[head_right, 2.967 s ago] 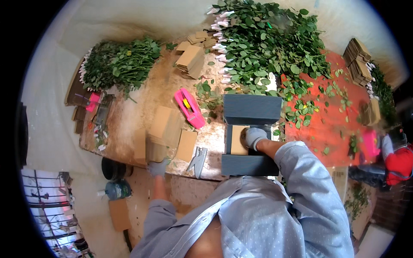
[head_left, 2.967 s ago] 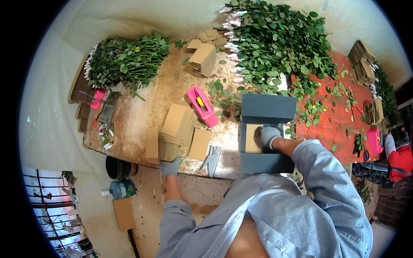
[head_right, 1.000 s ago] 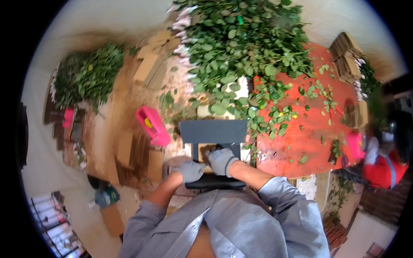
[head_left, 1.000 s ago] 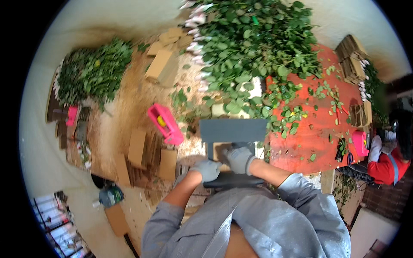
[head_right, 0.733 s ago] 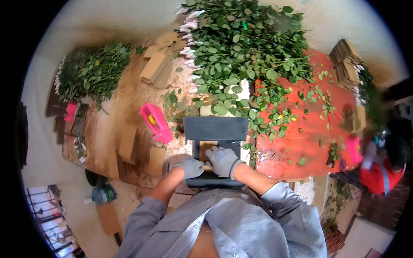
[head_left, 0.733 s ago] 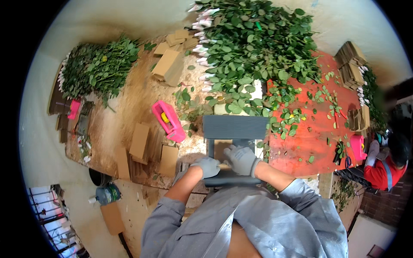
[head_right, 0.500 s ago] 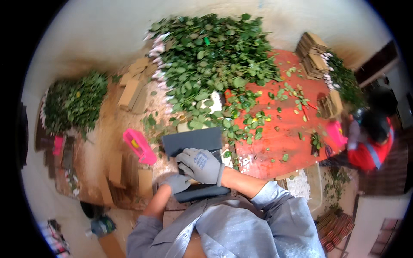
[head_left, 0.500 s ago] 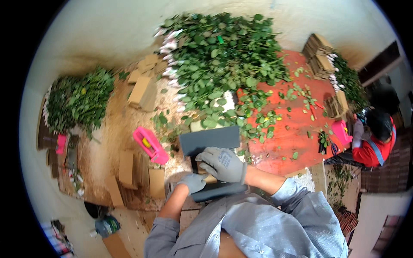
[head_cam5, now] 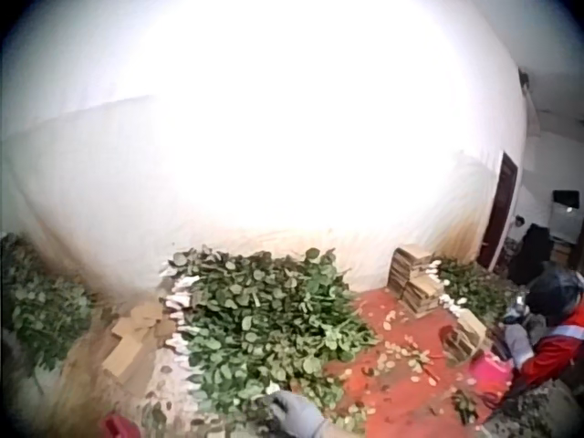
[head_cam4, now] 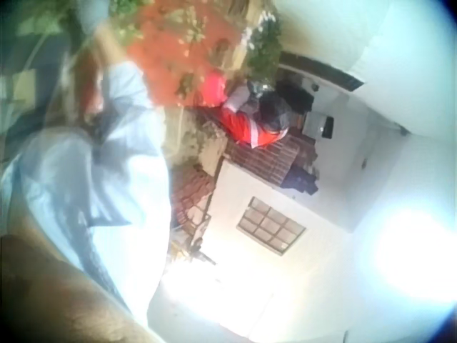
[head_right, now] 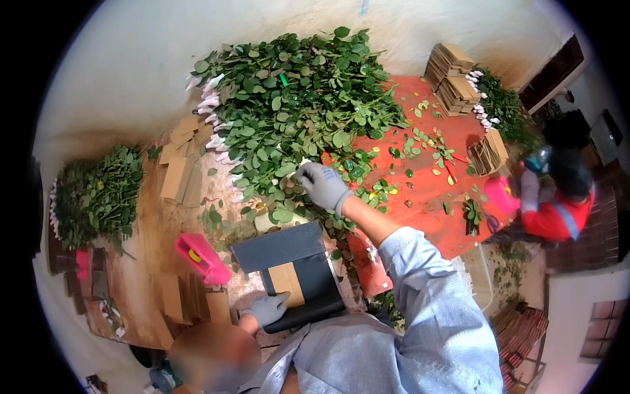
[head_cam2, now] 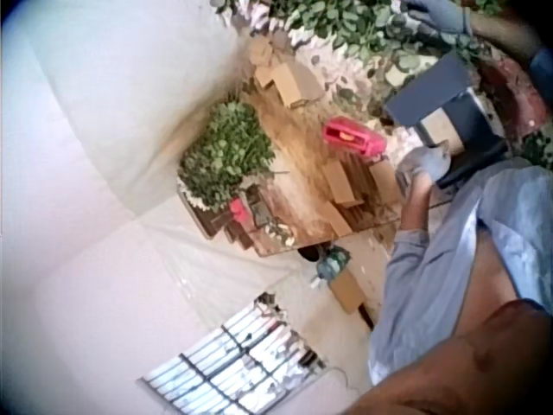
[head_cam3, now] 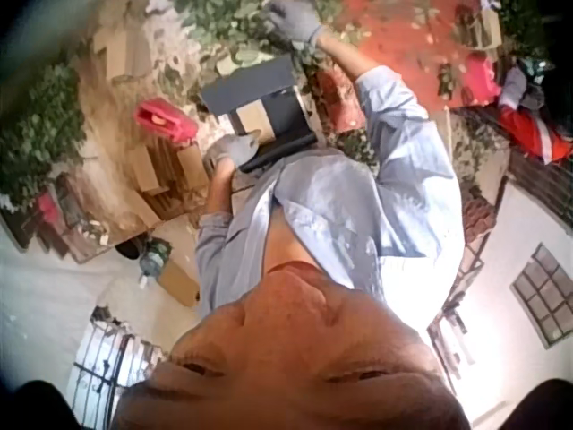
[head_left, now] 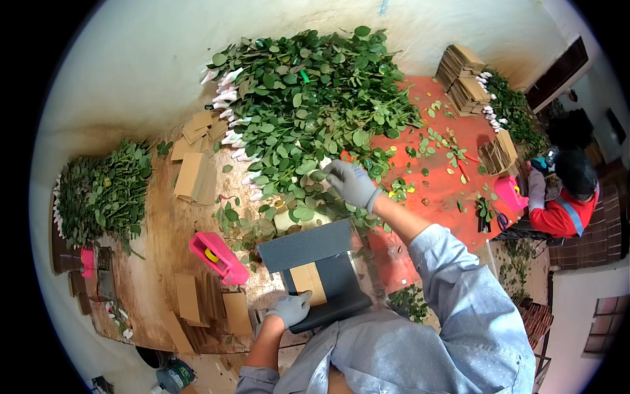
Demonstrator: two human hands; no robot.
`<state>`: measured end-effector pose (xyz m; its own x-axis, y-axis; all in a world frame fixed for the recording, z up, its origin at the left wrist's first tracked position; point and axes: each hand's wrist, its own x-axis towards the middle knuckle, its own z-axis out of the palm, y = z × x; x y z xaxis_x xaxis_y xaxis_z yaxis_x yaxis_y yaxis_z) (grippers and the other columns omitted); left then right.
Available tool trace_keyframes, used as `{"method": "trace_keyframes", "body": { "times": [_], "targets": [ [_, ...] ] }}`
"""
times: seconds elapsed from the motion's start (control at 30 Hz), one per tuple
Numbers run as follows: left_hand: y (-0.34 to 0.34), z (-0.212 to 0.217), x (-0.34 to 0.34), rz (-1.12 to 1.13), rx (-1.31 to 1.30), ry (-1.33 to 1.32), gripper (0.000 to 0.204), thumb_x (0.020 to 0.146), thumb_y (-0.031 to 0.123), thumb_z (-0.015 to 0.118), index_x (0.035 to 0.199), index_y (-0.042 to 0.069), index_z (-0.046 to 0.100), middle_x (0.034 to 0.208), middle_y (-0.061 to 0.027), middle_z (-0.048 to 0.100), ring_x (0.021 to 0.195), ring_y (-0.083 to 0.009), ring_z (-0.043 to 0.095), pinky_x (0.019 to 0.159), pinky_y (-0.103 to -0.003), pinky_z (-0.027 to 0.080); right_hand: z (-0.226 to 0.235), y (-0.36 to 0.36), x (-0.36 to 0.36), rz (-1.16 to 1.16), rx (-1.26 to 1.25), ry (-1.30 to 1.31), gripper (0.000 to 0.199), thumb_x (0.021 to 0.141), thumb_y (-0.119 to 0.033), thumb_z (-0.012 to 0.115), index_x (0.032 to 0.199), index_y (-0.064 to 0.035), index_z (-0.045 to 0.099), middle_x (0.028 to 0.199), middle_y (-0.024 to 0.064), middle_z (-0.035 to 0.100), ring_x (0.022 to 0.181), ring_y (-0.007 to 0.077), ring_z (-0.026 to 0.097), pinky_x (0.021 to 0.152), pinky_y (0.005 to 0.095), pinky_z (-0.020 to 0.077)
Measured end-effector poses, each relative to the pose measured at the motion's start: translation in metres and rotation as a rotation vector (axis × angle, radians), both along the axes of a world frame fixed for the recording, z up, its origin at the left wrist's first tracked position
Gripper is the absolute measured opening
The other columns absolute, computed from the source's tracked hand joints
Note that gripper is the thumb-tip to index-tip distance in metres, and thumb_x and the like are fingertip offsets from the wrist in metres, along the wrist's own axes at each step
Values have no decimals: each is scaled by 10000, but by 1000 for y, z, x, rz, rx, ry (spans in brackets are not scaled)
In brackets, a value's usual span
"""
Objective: The person folds cardboard pieces into boxes and fills them with bunches of roses taken from a pile on the table.
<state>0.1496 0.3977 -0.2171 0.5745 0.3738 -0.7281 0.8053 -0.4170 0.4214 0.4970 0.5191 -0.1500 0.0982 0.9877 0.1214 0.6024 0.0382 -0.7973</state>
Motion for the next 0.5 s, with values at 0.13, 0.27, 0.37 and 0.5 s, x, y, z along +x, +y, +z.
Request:
{"method": "trace_keyframes", "body": {
  "times": [0.13, 0.27, 0.37, 0.5],
  "targets": [
    [6, 10, 6, -6, -39, 25, 502, 976, 336, 428, 1450, 212, 537, 1135, -250, 696, 1042, -428, 673, 952, -522, 505, -68, 40, 35, -87, 60, -292, 171, 951, -186, 597, 1058, -58, 639, 961, 187, 676, 901, 384, 661, 792, 461, 526],
    [0, 7, -2, 2, -15, 39, 496, 965, 313, 445, 1438, 204, 543, 1128, -251, 695, 1024, -425, 680, 936, -523, 513, -67, 71, 28, -33, 167, -353, 165, 948, -172, 591, 1059, -59, 635, 976, 209, 658, 911, 424, 632, 803, 494, 514],
    [5, 9, 6, -20, -21, 67, 515, 962, 314, 454, 1462, 208, 516, 1169, -219, 699, 1052, -409, 679, 939, -512, 515, -48, 81, 28, 30, 257, -224, 177, 930, -103, 614, 1096, -44, 635, 965, 192, 660, 901, 405, 638, 786, 459, 521],
    [9, 20, 8, -61, -18, 54, 498, 1014, 349, 411, 1490, 216, 471, 1130, -248, 697, 1005, -428, 678, 908, -518, 517, -47, 93, 9, 172, 43, -177, 151, 937, -141, 612, 1066, -90, 672, 987, 161, 704, 936, 366, 674, 817, 430, 543]
  ]
}}
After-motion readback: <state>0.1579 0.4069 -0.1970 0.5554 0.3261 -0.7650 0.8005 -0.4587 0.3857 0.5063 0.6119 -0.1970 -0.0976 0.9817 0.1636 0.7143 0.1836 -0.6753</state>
